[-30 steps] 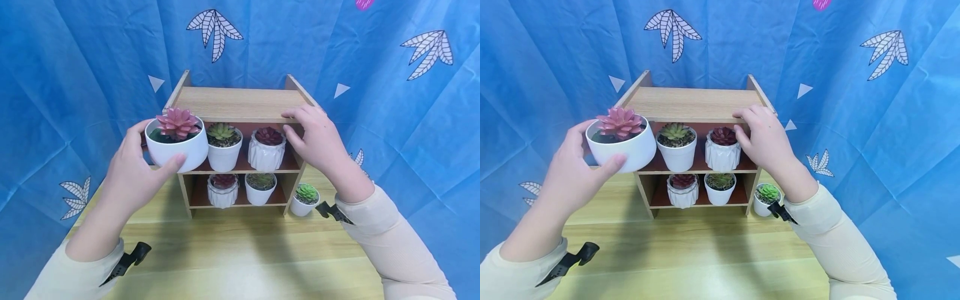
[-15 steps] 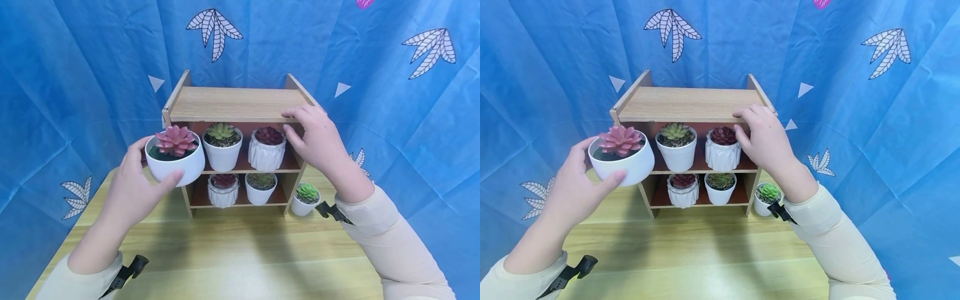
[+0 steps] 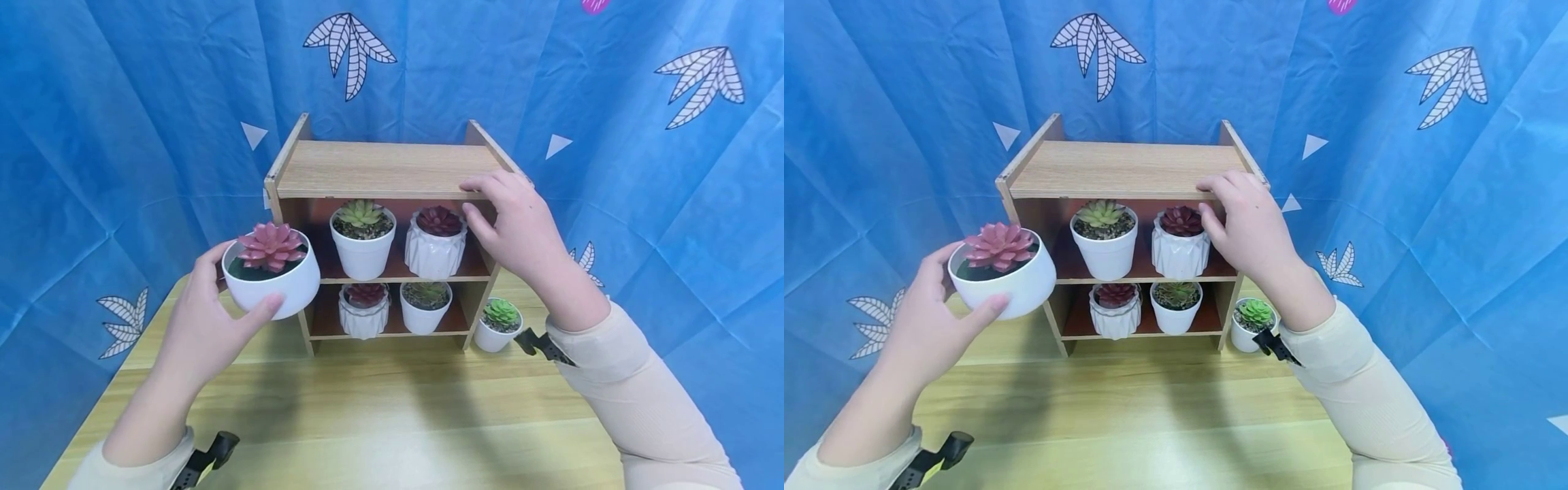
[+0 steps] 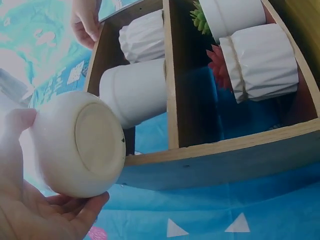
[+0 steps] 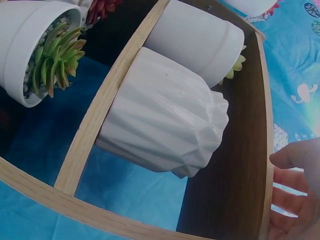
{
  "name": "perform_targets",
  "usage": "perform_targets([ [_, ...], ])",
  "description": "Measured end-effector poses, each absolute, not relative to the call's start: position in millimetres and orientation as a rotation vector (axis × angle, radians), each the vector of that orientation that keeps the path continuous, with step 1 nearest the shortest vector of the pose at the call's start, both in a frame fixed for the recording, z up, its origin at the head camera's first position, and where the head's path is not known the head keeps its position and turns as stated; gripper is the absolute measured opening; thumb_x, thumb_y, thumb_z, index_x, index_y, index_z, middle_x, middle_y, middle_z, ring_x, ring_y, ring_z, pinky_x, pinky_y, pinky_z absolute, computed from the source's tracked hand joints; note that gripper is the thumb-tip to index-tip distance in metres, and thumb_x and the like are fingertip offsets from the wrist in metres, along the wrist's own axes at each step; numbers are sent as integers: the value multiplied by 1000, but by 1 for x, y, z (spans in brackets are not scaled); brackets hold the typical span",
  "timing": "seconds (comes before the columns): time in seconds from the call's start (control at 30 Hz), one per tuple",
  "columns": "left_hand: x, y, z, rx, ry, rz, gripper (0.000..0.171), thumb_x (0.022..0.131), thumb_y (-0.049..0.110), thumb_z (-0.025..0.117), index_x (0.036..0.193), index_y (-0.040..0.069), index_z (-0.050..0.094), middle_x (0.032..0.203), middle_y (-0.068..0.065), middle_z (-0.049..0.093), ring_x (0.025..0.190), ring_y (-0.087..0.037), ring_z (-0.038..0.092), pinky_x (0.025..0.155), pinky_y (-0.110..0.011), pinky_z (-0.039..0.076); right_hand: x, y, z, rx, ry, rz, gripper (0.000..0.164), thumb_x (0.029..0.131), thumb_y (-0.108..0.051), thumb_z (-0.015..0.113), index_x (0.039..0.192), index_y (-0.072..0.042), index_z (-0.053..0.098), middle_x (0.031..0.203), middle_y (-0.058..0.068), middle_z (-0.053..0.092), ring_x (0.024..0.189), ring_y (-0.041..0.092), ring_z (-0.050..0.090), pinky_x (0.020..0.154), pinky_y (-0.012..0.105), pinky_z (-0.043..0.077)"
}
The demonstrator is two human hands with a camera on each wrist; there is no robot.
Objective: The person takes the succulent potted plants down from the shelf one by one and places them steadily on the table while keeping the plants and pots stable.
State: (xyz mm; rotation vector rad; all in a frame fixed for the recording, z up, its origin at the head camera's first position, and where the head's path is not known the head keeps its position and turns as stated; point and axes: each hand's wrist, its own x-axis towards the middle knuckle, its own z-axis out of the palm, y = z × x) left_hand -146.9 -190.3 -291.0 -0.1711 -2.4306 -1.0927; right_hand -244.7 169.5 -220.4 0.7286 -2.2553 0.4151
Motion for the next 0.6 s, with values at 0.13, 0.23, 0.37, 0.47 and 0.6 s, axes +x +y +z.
perform_targets([
  [0.13,-148,-194,-297,-170,-2422,-1104,88,75,39,74,143,12,24,134,-12,41,115,-30,42,87,-56,39,-245,170,-220,731,-2245,413,25,87,-18,60,110,-9,63,108,7,62,108,27,50,92,44,38],
  [0.23,-148,-197,-301,-172,-2417,-1104,89,74,38,75,143,12,24,133,-12,41,115,-29,42,88,-56,39,-246,171,-220,731,-2242,412,25,87,-18,60,110,-10,63,108,7,62,107,27,51,92,43,38],
  [0.37,-148,-200,-307,-170,-2417,-1099,89,74,38,75,143,12,25,133,-13,42,114,-29,42,87,-57,39,-246,170,-221,730,-2246,414,25,87,-18,60,111,-10,63,109,7,61,109,27,50,93,44,37],
  [0.47,-148,-201,-311,-174,-2419,-1089,89,73,37,76,142,12,27,133,-13,43,114,-29,43,88,-57,39,-246,170,-221,729,-2253,418,25,87,-19,59,111,-10,63,110,7,61,109,27,50,93,45,37],
  [0.6,-149,-203,-318,-175,-2419,-1083,90,72,37,77,142,11,27,132,-13,43,115,-30,43,88,-58,40,-245,171,-222,725,-2251,414,25,87,-18,60,111,-10,63,109,7,61,108,27,50,93,44,37],
])
